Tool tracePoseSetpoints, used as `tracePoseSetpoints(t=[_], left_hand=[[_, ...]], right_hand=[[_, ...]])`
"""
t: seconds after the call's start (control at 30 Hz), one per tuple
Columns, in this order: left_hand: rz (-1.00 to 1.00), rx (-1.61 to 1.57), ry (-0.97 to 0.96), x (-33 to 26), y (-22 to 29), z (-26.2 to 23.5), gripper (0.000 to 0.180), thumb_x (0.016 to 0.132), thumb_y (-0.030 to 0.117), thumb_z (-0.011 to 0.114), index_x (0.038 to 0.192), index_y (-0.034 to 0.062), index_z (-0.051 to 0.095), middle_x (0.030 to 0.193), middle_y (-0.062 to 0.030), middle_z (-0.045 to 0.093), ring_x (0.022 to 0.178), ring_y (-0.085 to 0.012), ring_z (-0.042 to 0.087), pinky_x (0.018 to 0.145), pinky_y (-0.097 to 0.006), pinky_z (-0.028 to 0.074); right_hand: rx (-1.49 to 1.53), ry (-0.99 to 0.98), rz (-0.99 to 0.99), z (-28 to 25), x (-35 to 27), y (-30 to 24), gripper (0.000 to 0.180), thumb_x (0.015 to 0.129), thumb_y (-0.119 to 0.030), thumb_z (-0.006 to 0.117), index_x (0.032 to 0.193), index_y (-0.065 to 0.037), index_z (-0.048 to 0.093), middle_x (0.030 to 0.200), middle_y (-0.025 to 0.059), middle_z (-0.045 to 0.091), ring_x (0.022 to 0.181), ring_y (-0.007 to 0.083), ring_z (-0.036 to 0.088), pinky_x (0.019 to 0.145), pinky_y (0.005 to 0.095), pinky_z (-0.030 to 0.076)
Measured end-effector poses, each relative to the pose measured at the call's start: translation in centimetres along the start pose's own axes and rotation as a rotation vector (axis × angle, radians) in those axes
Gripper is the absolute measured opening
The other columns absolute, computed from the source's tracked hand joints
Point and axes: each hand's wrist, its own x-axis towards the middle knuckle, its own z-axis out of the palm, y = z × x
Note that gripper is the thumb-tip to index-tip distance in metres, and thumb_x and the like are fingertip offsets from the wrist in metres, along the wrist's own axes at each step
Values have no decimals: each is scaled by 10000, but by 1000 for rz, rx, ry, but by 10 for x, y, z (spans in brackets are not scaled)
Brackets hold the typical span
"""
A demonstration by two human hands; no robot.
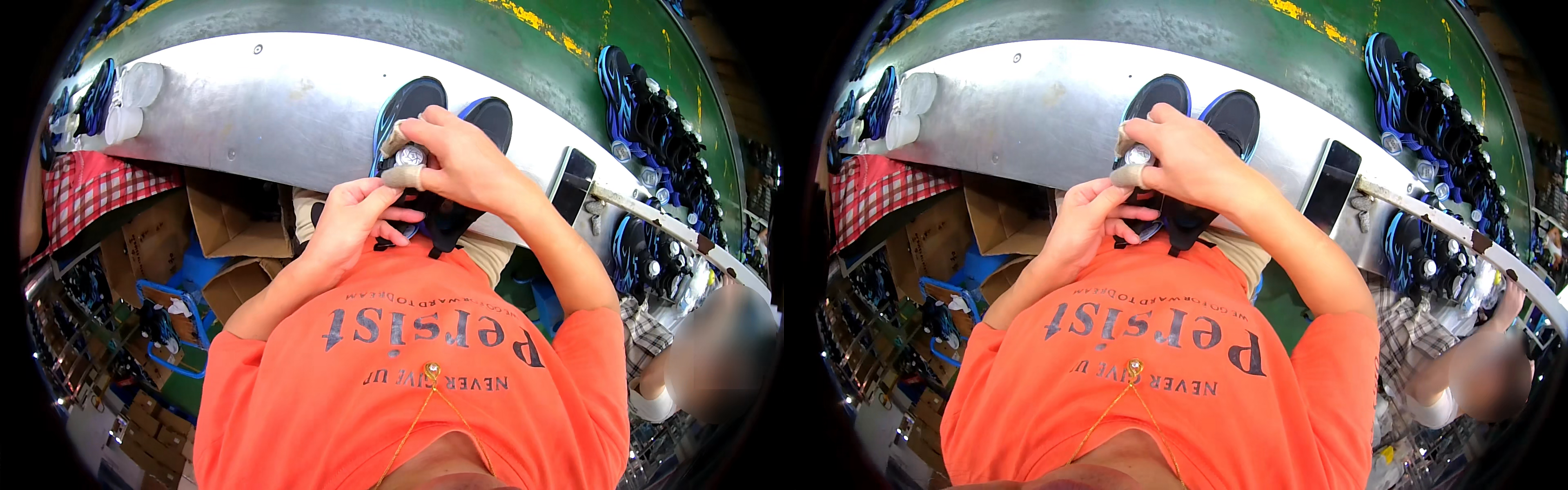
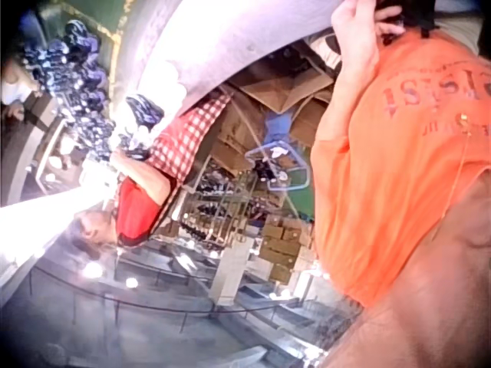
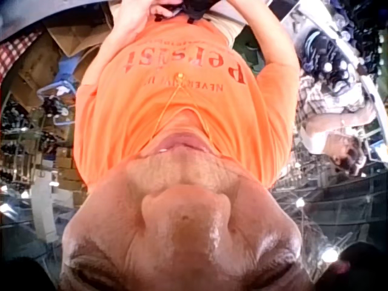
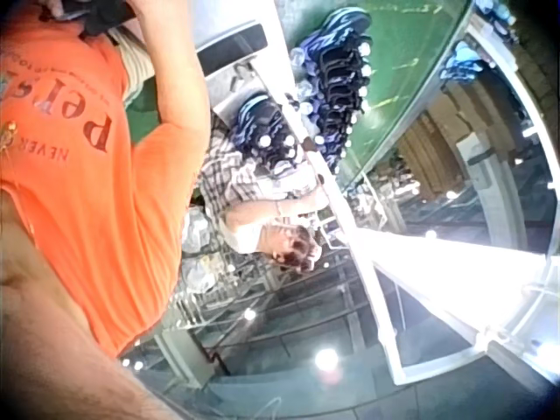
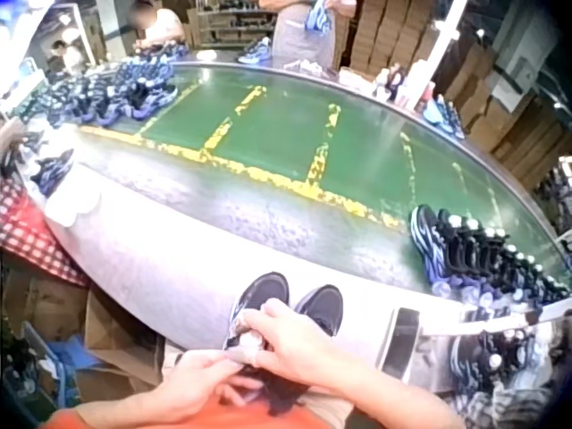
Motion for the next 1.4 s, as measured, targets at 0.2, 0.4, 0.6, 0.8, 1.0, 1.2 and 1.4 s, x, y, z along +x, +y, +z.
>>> tracePoseSetpoints(t=[0.2, 0.4, 0.6, 0.8, 1.0, 1.2, 1.4], left_hand=[[2, -4, 3, 4, -7, 1, 270, 967, 181, 511, 1056, -60, 595, 1044, -146, 643, 909, -263, 681, 665, -300, 589], [-1, 1, -4, 0, -4, -1, 262, 965, 180, 517, 1048, -55, 600, 1047, -146, 645, 907, -260, 681, 689, -309, 588], [7, -35, -8, 1, -1, -1, 246, 969, 173, 507, 1026, -45, 605, 1005, -131, 651, 891, -232, 681, 716, -312, 581], [15, -5, 30, 0, -1, -5, 217, 974, 184, 505, 919, -2, 601, 851, -67, 635, 735, -121, 620, 690, -268, 518], [817, 1132, -142, -16, 6, 3, 231, 920, 248, 528, 992, 45, 614, 992, -182, 584, 868, -306, 575, 760, -355, 475], [933, 1659, -171, 27, 10, 37, 146, 828, 190, 555, 798, 47, 562, 716, -180, 574, 631, -344, 589, 545, -451, 491], [1406, 1848, 195, 137, 145, -21, 119, 832, 173, 563, 771, 74, 539, 697, -151, 565, 703, -339, 589, 596, -458, 466]], right_hand=[[97, -8, -62, 10, 5, 14, 232, 714, -126, 700, 932, -65, 646, 839, 110, 507, 731, 261, 533, 674, 343, 456], [110, -111, -91, -5, 0, 4, 372, 726, -53, 655, 1095, -93, 637, 904, 97, 504, 809, 274, 533, 739, 329, 458], [37, 101, -217, 9, -16, 6, 411, 805, -149, 658, 1201, -61, 591, 958, 152, 559, 952, 315, 555, 811, 389, 461], [-332, 325, -157, 47, -31, -20, 716, 847, -413, 608, 1339, 67, 406, 1213, 267, 523, 1178, 412, 478, 1053, 498, 316], [-135, 203, -182, 13, -36, -16, 510, 908, -368, 569, 1315, -66, 510, 1303, 204, 485, 1222, 393, 443, 1063, 488, 298], [143, 375, 169, -48, -35, 17, 293, 972, -253, 506, 1150, -65, 644, 1069, 131, 617, 1006, 267, 582, 891, 321, 445], [-484, 828, 266, -134, -81, 133, 331, 795, -298, 704, 1086, -141, 675, 1026, 153, 627, 978, 339, 577, 871, 413, 463]])
